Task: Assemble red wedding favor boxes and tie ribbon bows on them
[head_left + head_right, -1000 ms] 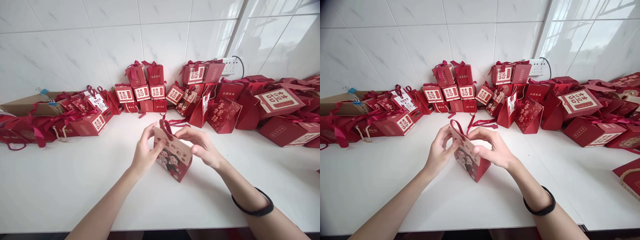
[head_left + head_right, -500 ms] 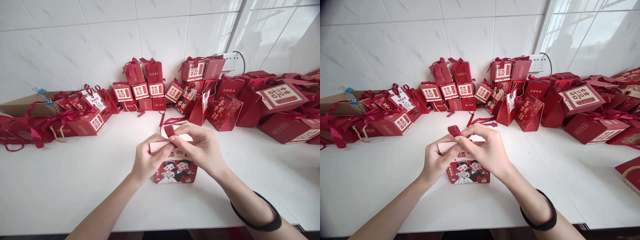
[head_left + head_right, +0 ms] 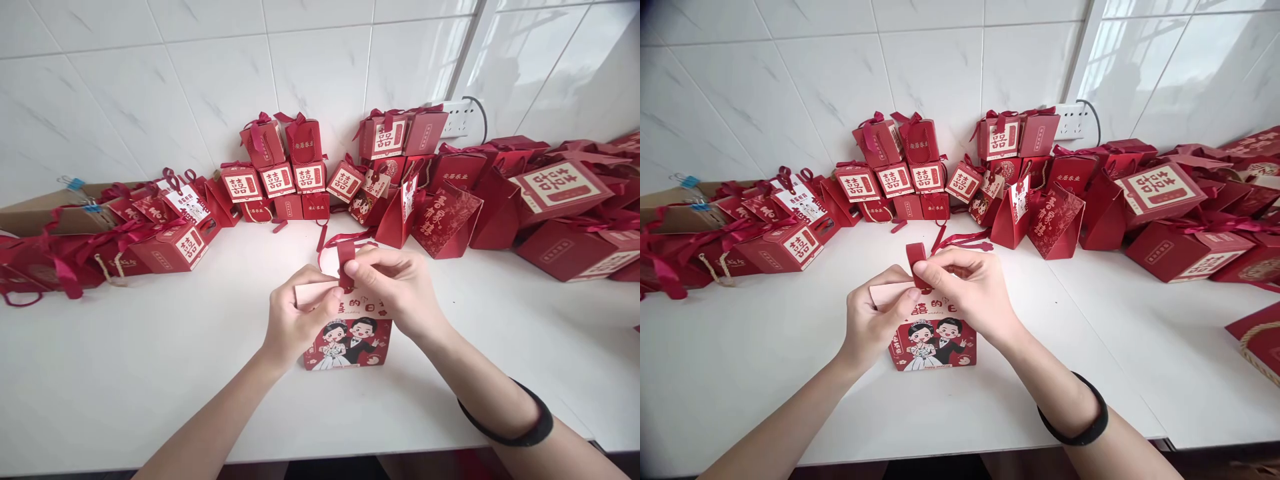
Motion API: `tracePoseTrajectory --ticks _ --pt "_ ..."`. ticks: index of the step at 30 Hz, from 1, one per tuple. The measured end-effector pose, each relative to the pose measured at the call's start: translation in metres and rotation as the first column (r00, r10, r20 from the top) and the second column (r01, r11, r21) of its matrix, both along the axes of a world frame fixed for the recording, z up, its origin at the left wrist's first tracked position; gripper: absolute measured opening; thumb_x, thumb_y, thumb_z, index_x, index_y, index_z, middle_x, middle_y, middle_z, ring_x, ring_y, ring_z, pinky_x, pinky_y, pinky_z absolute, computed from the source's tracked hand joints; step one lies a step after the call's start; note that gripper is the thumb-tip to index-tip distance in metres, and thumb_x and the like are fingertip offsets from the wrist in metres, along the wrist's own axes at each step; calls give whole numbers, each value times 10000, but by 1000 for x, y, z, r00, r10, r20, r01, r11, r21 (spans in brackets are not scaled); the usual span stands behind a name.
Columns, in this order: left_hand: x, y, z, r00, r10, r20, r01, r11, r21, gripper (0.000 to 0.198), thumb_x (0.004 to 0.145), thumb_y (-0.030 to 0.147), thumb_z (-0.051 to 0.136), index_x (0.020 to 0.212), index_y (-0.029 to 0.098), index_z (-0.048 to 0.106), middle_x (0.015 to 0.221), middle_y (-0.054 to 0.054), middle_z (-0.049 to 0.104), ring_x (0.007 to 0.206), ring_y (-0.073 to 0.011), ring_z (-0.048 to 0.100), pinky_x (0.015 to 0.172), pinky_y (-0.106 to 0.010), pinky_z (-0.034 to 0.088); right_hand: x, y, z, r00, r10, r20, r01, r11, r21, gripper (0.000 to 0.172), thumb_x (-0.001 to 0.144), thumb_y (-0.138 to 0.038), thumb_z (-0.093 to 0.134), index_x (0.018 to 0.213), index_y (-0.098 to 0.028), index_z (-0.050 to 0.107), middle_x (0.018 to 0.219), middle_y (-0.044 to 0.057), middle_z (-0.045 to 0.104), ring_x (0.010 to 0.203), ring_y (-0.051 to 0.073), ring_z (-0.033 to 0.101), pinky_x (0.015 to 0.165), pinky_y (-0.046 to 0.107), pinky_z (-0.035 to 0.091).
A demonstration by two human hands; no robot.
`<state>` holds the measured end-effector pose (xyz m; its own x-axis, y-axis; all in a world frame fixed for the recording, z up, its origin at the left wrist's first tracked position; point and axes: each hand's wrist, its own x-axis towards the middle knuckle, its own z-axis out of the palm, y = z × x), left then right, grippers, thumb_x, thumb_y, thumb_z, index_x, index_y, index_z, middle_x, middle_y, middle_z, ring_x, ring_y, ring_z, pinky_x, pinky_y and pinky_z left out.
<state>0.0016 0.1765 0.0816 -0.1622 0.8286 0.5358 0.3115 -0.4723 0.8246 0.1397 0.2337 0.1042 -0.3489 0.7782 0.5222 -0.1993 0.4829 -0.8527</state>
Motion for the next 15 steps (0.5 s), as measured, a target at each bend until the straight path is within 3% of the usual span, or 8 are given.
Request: tracePoseTrajectory --ticks 15 --pt "-4 1 -1 1000 -6 5 6 1000 -1 130 775 297 650 744 178 694 692 -1 594 605 -99 545 560 -213 445 -1 0 -4 1000 7 -29 -7 1000 20 196 769 -336 681 626 -202 669 633 -7 644 594 113 561 563 235 471"
